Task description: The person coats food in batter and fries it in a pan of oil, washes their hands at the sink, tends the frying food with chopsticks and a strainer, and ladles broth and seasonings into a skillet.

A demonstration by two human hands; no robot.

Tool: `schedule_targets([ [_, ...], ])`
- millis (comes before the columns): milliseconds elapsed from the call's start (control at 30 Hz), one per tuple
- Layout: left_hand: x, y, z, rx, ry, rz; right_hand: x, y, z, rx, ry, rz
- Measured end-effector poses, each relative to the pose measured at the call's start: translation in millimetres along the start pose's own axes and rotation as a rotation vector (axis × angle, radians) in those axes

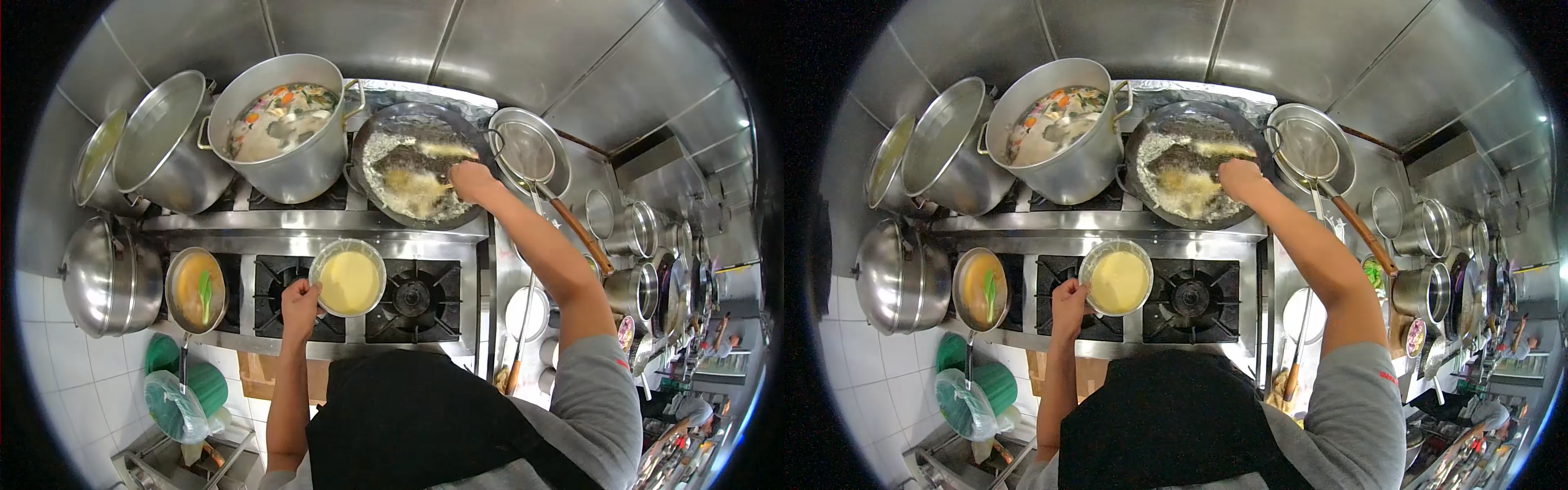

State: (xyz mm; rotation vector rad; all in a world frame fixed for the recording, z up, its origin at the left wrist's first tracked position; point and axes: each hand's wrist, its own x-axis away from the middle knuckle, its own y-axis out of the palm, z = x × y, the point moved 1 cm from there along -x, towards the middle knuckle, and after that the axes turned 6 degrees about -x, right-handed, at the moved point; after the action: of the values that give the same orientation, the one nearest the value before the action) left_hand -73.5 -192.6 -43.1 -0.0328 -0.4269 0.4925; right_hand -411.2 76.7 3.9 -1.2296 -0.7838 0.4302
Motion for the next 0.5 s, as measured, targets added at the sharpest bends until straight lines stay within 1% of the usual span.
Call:
schedule_targets([
  [100, -2, 3, 0, -0.013, -0.01, 0.005, 8, 9, 2, -0.052, -0.027, -0.019],
  [167, -3, 5, 1, -0.014, -0.015, -0.001, 12, 15, -3, -0.146, -0.058, 0.015],
  [200, -3, 5, 3, -0.011, -0.022, 0.002, 16, 12, -5, -0.113, -0.003, -0.023],
  [233, -2, 6, 6, -0.012, -0.022, 0.001, 21, 7, -4, -0.114, -0.001, -0.024],
  [300, -1, 8, 11, -0.03, -0.034, -0.006, 34, -4, 3, -0.141, 0.054, -0.098],
  [433, -7, 11, 3, -0.024, -0.004, -0.01, 45, -19, 23, -0.193, 0.097, -0.148],
  [500, -7, 13, 4, -0.035, -0.016, -0.006, 41, -19, 31, -0.173, 0.031, 0.013],
])
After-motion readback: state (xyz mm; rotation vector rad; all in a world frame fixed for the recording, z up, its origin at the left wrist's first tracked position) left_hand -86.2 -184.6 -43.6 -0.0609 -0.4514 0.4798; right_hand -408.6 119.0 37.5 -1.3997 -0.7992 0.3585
